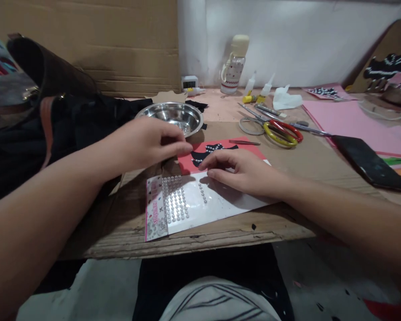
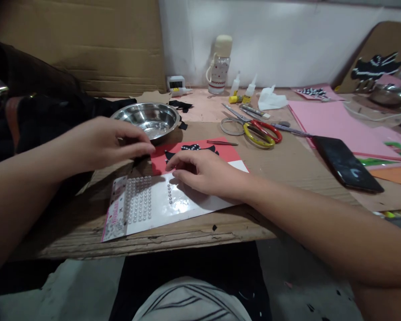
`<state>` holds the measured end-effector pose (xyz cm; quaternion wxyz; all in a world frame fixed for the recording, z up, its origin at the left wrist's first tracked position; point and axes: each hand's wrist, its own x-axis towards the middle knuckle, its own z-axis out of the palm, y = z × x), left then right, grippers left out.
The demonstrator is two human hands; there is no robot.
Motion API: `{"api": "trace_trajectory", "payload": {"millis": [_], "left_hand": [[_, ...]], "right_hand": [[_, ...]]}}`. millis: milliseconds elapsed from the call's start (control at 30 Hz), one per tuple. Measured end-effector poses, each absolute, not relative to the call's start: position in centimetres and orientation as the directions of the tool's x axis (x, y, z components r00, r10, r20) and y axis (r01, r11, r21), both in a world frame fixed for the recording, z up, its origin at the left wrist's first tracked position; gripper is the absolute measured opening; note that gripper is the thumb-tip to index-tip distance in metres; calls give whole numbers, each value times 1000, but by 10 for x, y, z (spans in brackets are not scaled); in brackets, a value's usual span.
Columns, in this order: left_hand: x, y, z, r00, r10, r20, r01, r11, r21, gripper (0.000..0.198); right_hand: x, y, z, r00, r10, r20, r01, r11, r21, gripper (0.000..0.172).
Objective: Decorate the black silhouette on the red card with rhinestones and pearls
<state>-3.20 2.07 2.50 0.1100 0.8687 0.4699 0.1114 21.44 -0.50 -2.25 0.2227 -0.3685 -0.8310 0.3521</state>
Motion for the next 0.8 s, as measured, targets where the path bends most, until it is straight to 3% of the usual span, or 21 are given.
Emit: {"api": "trace_trajectory", "payload": {"millis": [133,167,233,333,433,533,667,800], "left_hand": [[-53,30,34,264,900,346,912,-350,215,46],[-61,37,33,267,889,372,926,-344,157,49],[-76,53,25,216,903,371,943,-291,160,62],[-90,76,9,50,970,240,935,-130,331,76],[-89,85,0,-40,997,67,841,-2,541,72],[-78,77,1,-5,980,197,827,-107,551,58],[-63,61,7,168,876,452,896,-327,300,23],[-57,54,10,250,827,504,876,-415,246,18]], "right_hand": [[215,-6,-22,-588,799,125,404,424,-811,18],[215,-6,-22,-577,804,145,392,429,-814,17],[214,-7,-21,-552,809,203,377,459,-804,17],[214,-6,-19,-536,800,269,406,523,-749,17],[214,-6,-15,-552,778,298,442,577,-687,19],[217,-5,-14,-540,778,320,462,593,-660,16],[221,2,-20,-483,809,335,467,562,-683,5],[222,12,-29,-474,815,334,463,553,-693,23]]}}
